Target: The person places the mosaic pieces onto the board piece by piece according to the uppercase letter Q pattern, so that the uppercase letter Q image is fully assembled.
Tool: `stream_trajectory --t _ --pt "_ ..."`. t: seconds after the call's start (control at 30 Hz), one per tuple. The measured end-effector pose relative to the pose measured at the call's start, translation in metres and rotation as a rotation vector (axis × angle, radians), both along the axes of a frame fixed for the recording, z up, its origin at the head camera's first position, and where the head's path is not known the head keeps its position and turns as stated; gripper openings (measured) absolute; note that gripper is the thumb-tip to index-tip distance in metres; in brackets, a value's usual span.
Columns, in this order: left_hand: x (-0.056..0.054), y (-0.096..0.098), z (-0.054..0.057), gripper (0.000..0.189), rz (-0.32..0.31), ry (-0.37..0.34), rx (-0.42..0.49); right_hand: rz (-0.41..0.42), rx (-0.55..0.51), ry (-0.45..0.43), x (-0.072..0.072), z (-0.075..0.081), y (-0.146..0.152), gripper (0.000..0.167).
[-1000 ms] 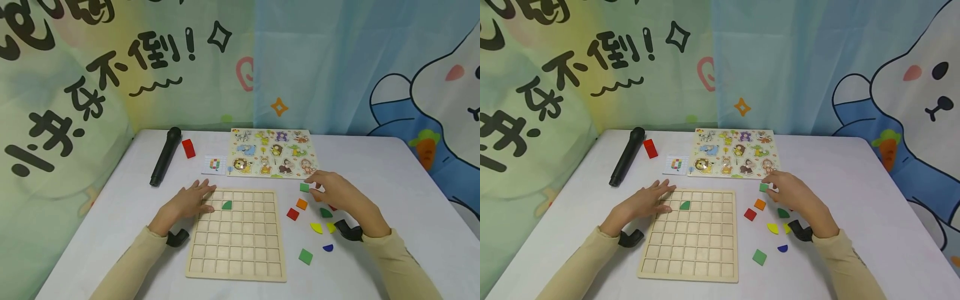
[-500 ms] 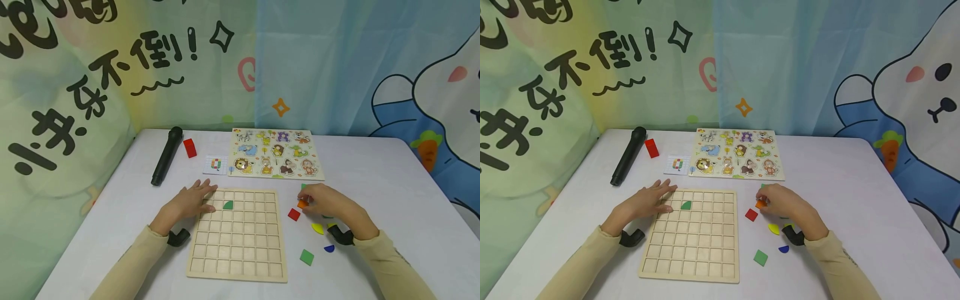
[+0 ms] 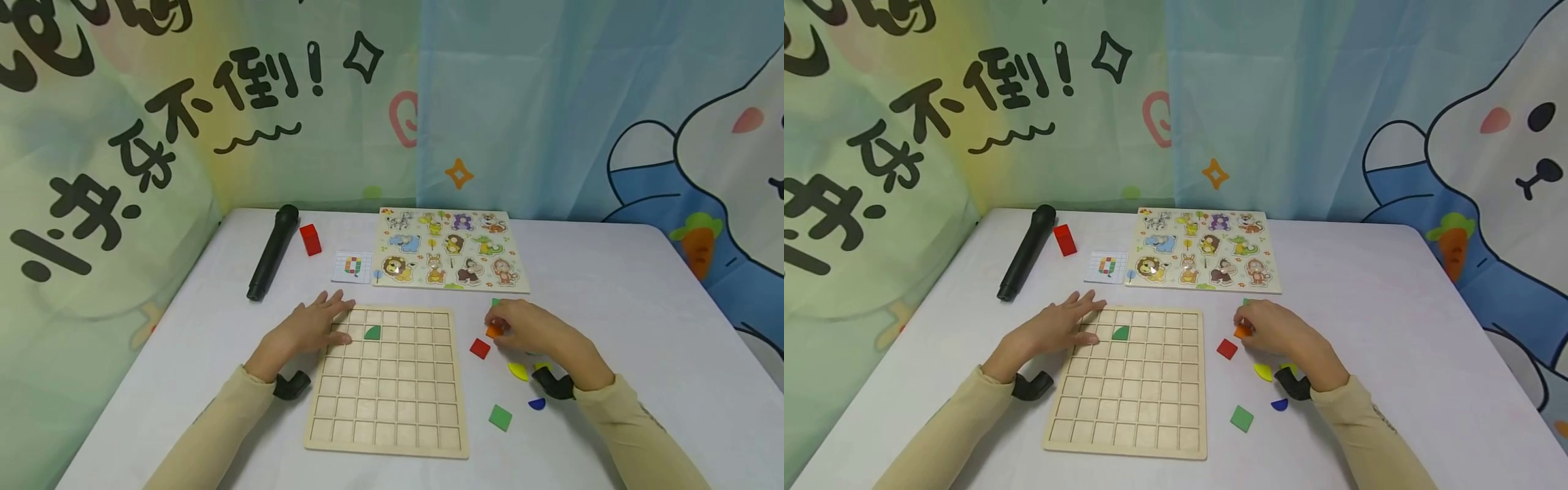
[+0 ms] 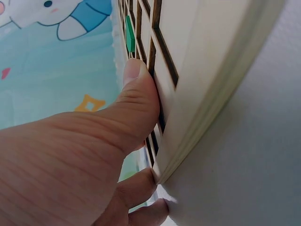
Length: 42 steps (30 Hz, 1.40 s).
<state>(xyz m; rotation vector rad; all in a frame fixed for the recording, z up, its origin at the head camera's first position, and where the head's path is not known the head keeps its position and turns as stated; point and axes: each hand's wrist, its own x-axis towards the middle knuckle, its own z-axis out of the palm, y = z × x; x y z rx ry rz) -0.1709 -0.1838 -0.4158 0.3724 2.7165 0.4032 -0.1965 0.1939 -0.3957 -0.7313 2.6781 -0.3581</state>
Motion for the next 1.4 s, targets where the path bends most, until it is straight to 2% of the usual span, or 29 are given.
stream_trajectory --t 0.2,0.4,0.73,1.13,1.4 --pt "0.001 -0.001 0.000 0.076 -0.001 0.005 -0.003 0.013 0.005 0.028 0.000 -0.001 0.000 0.024" --pt "0.002 -0.003 -0.002 0.076 -0.004 0.007 0.003 0.010 0.020 0.092 0.001 0.001 0.000 0.029" --pt "0.004 -0.005 -0.001 0.076 0.002 -0.003 0.009 0.054 -0.036 0.156 0.002 0.004 0.001 0.028" --pt "0.003 -0.001 0.005 0.075 -0.018 -0.001 0.016 0.098 -0.097 0.161 0.008 0.011 -0.004 0.021" --pt "0.002 -0.001 0.006 0.076 -0.015 -0.004 0.006 0.121 -0.091 0.182 0.012 0.015 -0.019 0.021"
